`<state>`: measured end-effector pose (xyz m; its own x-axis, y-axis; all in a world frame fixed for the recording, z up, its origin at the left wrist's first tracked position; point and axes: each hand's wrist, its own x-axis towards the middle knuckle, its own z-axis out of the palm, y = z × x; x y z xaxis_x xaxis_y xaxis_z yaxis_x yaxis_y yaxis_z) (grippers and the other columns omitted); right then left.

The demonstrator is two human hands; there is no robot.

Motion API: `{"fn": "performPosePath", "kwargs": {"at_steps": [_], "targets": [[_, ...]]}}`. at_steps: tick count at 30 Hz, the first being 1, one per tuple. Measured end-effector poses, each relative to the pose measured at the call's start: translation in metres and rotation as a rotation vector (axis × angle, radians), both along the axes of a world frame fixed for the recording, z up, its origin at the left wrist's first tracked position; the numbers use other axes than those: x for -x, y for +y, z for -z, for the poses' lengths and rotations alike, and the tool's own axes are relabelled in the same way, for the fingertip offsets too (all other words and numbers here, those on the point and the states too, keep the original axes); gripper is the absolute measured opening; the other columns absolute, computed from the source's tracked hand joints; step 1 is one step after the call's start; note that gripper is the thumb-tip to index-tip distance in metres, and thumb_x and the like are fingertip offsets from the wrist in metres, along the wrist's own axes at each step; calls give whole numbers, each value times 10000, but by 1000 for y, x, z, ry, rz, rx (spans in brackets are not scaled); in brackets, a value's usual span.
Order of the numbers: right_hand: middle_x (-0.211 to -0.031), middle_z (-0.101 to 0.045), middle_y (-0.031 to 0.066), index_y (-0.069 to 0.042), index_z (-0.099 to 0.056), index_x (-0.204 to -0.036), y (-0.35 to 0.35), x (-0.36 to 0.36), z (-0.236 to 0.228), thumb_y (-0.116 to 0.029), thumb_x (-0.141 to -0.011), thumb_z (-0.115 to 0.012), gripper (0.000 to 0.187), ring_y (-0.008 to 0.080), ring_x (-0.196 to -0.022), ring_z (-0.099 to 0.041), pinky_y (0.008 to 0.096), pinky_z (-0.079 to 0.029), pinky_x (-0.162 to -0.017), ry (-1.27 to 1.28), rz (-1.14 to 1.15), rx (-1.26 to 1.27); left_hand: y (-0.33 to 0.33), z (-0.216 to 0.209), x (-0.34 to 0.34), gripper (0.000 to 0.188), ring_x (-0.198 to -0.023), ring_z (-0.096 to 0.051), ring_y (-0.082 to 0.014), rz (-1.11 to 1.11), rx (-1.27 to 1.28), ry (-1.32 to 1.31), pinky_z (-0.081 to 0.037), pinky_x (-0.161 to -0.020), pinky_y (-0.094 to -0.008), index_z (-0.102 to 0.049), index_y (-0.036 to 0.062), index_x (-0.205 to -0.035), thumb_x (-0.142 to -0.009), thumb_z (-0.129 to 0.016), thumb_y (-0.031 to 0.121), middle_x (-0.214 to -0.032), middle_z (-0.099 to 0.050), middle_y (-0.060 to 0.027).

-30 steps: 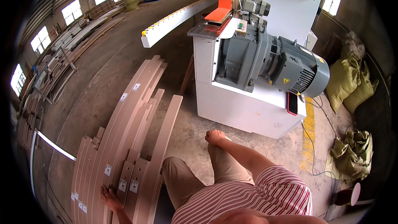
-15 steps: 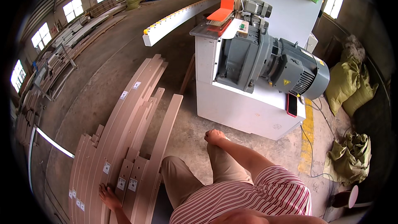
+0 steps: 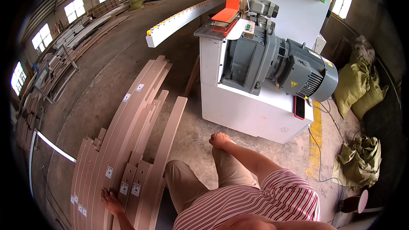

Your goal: The person repeatedly picks up long, light-colored wooden planks from a pile on the floor and places them onto a nearby stack. The person handles the planks by hand, lifting and positioning them one at a time in a repetitive manner.

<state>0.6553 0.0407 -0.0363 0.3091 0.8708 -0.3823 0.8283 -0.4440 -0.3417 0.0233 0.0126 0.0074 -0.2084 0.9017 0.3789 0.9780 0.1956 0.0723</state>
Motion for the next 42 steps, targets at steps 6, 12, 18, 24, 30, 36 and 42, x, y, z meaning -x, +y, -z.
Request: {"fn": "performPosePath", "kwargs": {"at_steps": [6, 12, 18, 24, 30, 36, 42], "targets": [[-1128, -662, 166, -118, -697, -1069, -1, 0, 0, -374, -854, -518, 379, 347, -1076, -623, 422, -494, -943, 3, 11, -15, 0, -2, -2, 378, -1231, -458, -339, -3, 13, -21, -394, -1015, -460, -532, 35, -1307, -998, -456, 240, -1361, -492, -141], [-1120, -663, 172, -108, -702, -1054, -1, -1, 2, -365, -849, -526, 373, 350, -1069, -624, 423, -496, -940, 3, 16, -23, 0, 1, 1, 371, -1228, -459, -339, 17, -20, -32, -394, -1018, -461, -533, 36, -1306, -991, -474, 222, -1361, -492, -139], [-1118, -665, 164, -125, -704, -1057, -1, -2, 4, -365, -844, -537, 361, 346, -1071, -624, 420, -497, -939, 3, 20, -30, 0, 0, 0, 367, -1230, -460, -335, 13, -20, -32, -402, -1016, -454, -534, 40, -1307, -991, -477, 219, -1355, -496, -141], [-1111, -667, 163, -140, -703, -1060, 0, -2, 4, -358, -842, -543, 348, 345, -1069, -625, 421, -500, -935, 2, 13, -25, -1, -2, -2, 364, -1224, -467, -333, 8, -20, -23, -408, -1007, -452, -537, 46, -1305, -994, -474, 226, -1354, -497, -141], [-1111, -666, 164, -138, -701, -1061, 1, -4, 10, -353, -843, -534, 348, 348, -1061, -628, 429, -503, -926, -2, -2, -25, -1, -2, -1, 368, -1230, -462, -339, 15, -14, -7, -397, -1011, -460, -535, 46, -1307, -1001, -463, 237, -1354, -498, -144], [-1112, -666, 162, -137, -701, -1058, 0, -6, 12, -355, -846, -522, 353, 351, -1058, -628, 432, -503, -924, 3, -6, -40, 0, -1, -1, 371, -1228, -461, -340, 28, -32, -19, -395, -1012, -460, -532, 45, -1309, -1003, -455, 241, -1361, -494, -144], [-1114, -665, 159, -140, -702, -1056, -1, -5, 10, -352, -848, -517, 350, 352, -1059, -627, 433, -502, -925, 8, 2, -36, 0, -2, -1, 372, -1219, -466, -337, 5, -11, -13, -397, -1009, -462, -529, 54, -1314, -996, -464, 235, -1359, -497, -139]]}}
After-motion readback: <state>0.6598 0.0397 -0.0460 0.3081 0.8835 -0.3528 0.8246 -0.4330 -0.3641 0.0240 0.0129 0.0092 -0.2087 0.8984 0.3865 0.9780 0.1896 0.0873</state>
